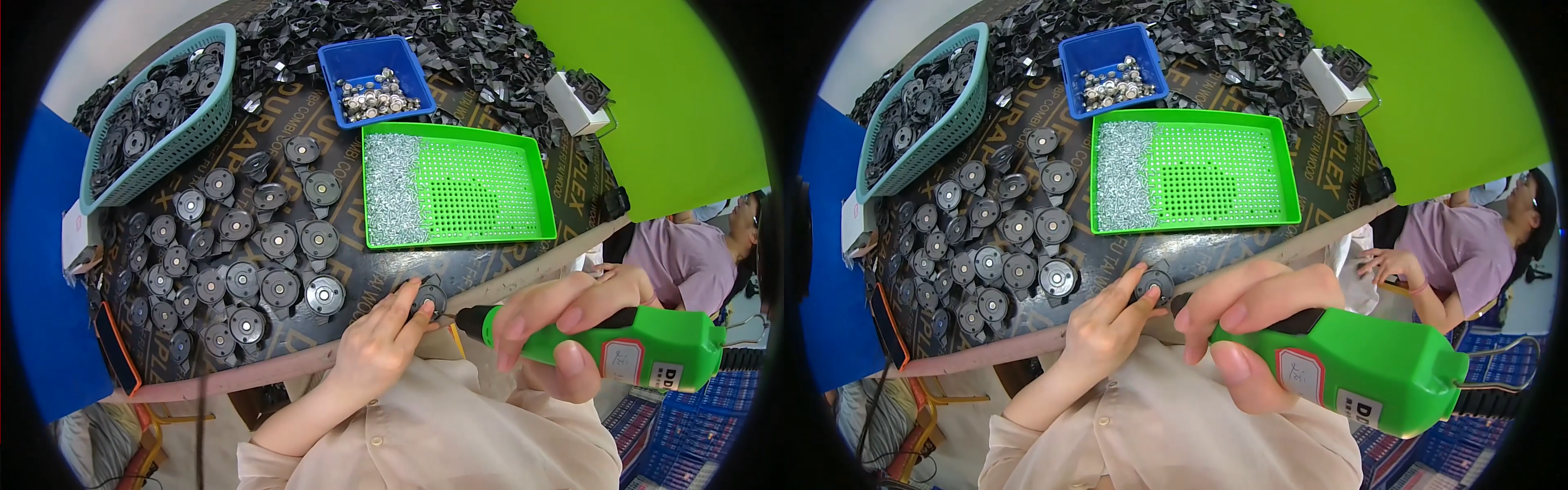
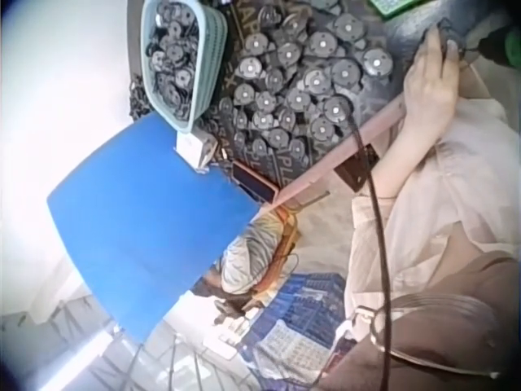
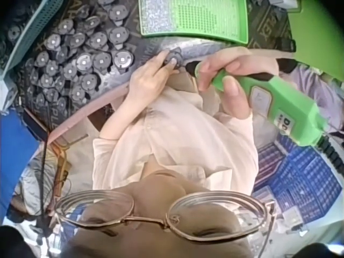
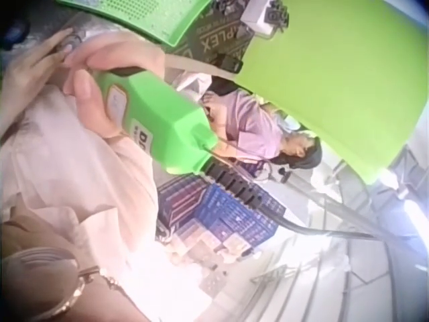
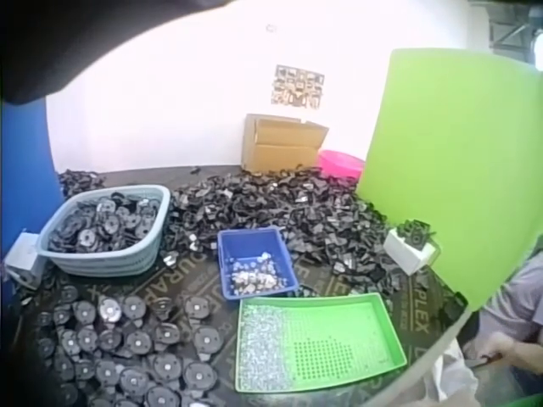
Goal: Assembling small plastic and metal components for toys using manual dexterity and an electric screwdriver.
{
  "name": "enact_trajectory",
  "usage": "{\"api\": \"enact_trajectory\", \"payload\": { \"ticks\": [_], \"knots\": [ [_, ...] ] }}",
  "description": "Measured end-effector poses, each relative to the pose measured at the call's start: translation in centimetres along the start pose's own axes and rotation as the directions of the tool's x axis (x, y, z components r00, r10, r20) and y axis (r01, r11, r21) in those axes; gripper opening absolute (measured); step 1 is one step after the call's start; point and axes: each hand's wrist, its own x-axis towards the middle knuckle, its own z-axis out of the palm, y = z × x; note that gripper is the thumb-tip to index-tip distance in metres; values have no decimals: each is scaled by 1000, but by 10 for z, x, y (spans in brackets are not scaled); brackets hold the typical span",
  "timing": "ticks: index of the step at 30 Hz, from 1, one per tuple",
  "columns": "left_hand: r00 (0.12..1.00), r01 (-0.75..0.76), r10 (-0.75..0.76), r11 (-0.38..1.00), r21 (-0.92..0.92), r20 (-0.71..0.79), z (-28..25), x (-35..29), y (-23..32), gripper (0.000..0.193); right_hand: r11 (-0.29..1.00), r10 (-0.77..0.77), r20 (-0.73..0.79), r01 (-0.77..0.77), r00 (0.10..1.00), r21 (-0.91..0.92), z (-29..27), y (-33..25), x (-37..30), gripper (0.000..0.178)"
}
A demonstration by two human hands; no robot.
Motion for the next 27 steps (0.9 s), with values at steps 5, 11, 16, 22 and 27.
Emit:
{"api": "enact_trajectory", "payload": {
  "ticks": [5,11,16,22,27],
  "knots": [
    [1000,-12,12,999,30,8,0,-2,-1,26,1000,11,6,-11,1000,-20,9,5,-1,31],
    [999,-42,43,998,55,-16,0,0,0,29,997,-42,29,40,999,60,11,11,0,30],
    [999,-11,11,1000,-1,-36,1,3,0,24,970,-198,-150,216,969,112,-15,-8,9,24],
    [976,213,-219,950,-228,-3,-9,11,3,23,781,-467,-552,29,691,-624,-112,8,22,15],
    [907,416,-415,862,-291,70,-8,23,5,21,912,-197,-634,-97,748,-398,-122,20,16,12]
  ]
}}
